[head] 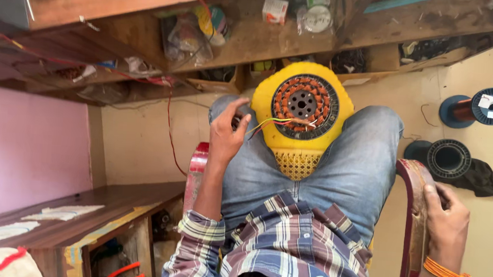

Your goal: The person sits in a chair with a fan motor stator on their lap and joins the colored wire leads of the windings by twisting them together in pairs by hand. They then stand and place the wired stator and a small plastic packet of parts on the workbench.

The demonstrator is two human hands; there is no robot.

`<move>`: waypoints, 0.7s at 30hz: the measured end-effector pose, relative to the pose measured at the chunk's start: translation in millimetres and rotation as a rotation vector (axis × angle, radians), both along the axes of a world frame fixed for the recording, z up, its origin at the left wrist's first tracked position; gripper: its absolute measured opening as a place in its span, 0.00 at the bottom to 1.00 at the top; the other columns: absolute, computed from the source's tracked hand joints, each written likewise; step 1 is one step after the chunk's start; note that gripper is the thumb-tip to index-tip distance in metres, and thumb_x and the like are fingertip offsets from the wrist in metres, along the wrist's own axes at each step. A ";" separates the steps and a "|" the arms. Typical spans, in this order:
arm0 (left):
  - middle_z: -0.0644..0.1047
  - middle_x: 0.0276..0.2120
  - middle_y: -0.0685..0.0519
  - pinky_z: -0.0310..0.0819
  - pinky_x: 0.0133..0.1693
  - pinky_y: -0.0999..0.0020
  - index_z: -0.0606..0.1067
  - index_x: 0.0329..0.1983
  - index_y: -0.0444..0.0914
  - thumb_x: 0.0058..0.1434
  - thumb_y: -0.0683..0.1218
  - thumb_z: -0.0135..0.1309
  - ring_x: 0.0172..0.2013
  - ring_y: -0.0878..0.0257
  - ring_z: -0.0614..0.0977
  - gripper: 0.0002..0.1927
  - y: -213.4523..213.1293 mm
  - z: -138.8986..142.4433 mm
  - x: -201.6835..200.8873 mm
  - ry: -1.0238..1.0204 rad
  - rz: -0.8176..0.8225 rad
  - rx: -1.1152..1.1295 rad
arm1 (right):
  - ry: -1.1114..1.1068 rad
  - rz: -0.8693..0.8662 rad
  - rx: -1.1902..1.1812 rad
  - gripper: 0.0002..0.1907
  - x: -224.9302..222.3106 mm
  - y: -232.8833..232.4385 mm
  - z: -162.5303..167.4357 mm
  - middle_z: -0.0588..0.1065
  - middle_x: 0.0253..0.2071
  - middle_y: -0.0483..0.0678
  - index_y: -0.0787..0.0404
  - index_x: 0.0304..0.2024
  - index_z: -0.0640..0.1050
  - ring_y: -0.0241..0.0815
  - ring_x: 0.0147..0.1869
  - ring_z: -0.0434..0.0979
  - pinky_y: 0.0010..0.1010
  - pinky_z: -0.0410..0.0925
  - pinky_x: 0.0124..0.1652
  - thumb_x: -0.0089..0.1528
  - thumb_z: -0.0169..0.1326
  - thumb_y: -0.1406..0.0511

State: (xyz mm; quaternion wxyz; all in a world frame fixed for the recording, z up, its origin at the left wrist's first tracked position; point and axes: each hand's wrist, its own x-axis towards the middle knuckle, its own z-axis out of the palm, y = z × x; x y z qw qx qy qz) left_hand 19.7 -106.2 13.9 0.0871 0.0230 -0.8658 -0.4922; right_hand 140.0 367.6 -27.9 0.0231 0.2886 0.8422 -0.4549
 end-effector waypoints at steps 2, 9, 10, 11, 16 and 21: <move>0.80 0.34 0.49 0.75 0.34 0.65 0.77 0.54 0.41 0.65 0.42 0.59 0.29 0.58 0.81 0.14 2.2 -2.2 -1.0 0.038 -0.030 -0.048 | 0.031 -0.008 -0.311 0.22 -7.2 1.1 7.8 0.77 0.56 0.52 0.67 0.62 0.75 0.39 0.58 0.75 0.29 0.66 0.56 0.70 0.53 0.61; 0.79 0.42 0.48 0.77 0.39 0.62 0.77 0.54 0.42 0.62 0.44 0.60 0.36 0.54 0.83 0.16 -12.5 17.6 10.9 -0.148 -0.260 -0.248 | 0.082 0.172 -0.224 0.23 -15.5 11.2 5.3 0.77 0.59 0.52 0.67 0.63 0.75 0.38 0.62 0.74 0.27 0.64 0.61 0.68 0.52 0.62; 0.79 0.43 0.49 0.76 0.39 0.60 0.78 0.54 0.43 0.60 0.45 0.61 0.37 0.53 0.82 0.18 -16.1 21.7 15.3 -0.189 -0.286 -0.308 | 0.080 0.167 -0.206 0.23 -15.3 12.6 4.8 0.78 0.59 0.52 0.67 0.63 0.75 0.38 0.62 0.74 0.27 0.64 0.61 0.68 0.52 0.61; 0.78 0.45 0.48 0.76 0.39 0.60 0.77 0.55 0.43 0.60 0.46 0.61 0.37 0.52 0.82 0.19 -21.0 25.5 18.5 -0.193 -0.321 -0.318 | 0.081 0.165 -0.188 0.23 -15.9 12.6 4.1 0.78 0.58 0.52 0.67 0.63 0.75 0.38 0.62 0.74 0.28 0.64 0.61 0.68 0.52 0.61; 0.78 0.45 0.48 0.77 0.34 0.63 0.78 0.52 0.42 0.60 0.44 0.59 0.34 0.55 0.82 0.16 -30.7 24.4 24.9 -0.162 -0.116 -0.238 | 0.055 0.079 -0.300 0.23 -17.8 8.9 9.7 0.78 0.57 0.51 0.66 0.61 0.76 0.37 0.59 0.75 0.28 0.65 0.58 0.67 0.53 0.61; 0.80 0.38 0.50 0.74 0.35 0.66 0.80 0.47 0.38 0.65 0.41 0.57 0.31 0.60 0.79 0.09 -33.8 6.3 18.6 0.003 0.114 -0.043 | 0.082 0.076 -0.280 0.22 -23.3 4.1 15.5 0.79 0.56 0.50 0.66 0.60 0.78 0.37 0.59 0.75 0.26 0.65 0.59 0.67 0.53 0.62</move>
